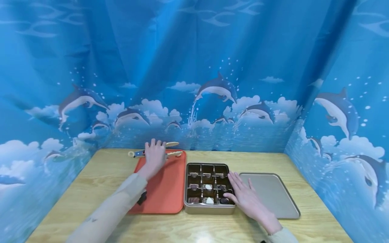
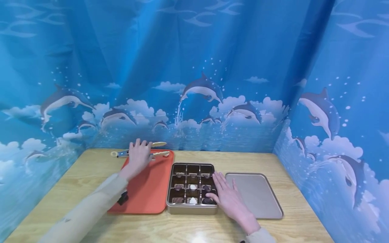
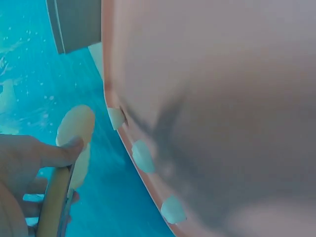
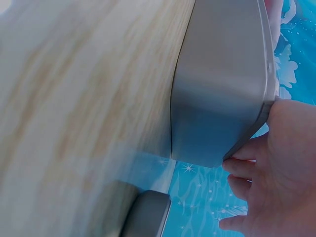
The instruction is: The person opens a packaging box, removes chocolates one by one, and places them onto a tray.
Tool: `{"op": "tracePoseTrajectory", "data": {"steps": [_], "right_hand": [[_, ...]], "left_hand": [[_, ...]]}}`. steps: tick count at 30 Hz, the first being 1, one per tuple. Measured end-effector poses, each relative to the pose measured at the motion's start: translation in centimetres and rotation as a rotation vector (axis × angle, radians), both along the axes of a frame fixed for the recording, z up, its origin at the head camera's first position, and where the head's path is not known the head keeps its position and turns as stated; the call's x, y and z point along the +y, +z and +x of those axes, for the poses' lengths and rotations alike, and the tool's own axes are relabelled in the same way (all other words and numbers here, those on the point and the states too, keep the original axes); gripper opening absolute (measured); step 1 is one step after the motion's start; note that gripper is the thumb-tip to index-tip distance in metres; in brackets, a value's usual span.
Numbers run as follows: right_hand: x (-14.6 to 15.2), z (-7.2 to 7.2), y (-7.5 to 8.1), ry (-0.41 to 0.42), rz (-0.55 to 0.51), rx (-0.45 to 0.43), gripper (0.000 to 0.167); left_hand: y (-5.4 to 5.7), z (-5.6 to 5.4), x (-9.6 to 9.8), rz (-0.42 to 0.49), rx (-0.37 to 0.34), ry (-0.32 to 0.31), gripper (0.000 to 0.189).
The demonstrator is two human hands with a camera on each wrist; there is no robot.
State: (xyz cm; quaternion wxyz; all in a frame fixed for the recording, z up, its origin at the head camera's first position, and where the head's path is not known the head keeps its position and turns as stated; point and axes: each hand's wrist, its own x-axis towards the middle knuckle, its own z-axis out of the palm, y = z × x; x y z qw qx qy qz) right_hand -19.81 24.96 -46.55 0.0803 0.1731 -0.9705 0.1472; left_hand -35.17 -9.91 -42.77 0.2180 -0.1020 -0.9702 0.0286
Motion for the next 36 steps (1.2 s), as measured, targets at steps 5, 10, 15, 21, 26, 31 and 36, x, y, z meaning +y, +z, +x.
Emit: {"op": "tracePoseTrajectory", "data": {"steps": [5,10,15,21,26,31,36], "right_hand": [[-0.3,0.2,0.0,0.01,0.0,-0.006,0.075],[-0.5,0.2,0.0,0.021,-0.004,-0.016,0.076],[-0.4,0.1,-0.1,0.016,-0.019,-0.021,0.076],[-0.1,-0.1,-0.2,0.011,-0.006,0.02,0.077],[0.0,-0.3,-0.3,0.01,0.024,0.033,0.076],[0.0,-0.2,-0.3,0.009,0.032,0.026,0.075],[0.0,-0.1,-0.2,0.008,0.02,0.02,0.076]], "left_hand": [[-0.2,-1.1,0.0,0.045,-0.135,0.103,0.038],[-0.5,-1.8,-0.3,0.077,-0.154,0.089,0.013],[0.0,-1.4,-0.3,0.073,-0.145,0.035,0.015],[0.3,-0.8,0.2,0.043,-0.144,-0.018,0.019],[-0.2,-0.9,0.3,0.014,-0.123,-0.039,0.016],[-0.6,-1.0,0.0,0.042,-0.054,-0.059,0.014],[-0.7,-1.0,-0.1,0.035,0.036,-0.107,0.019]]}}
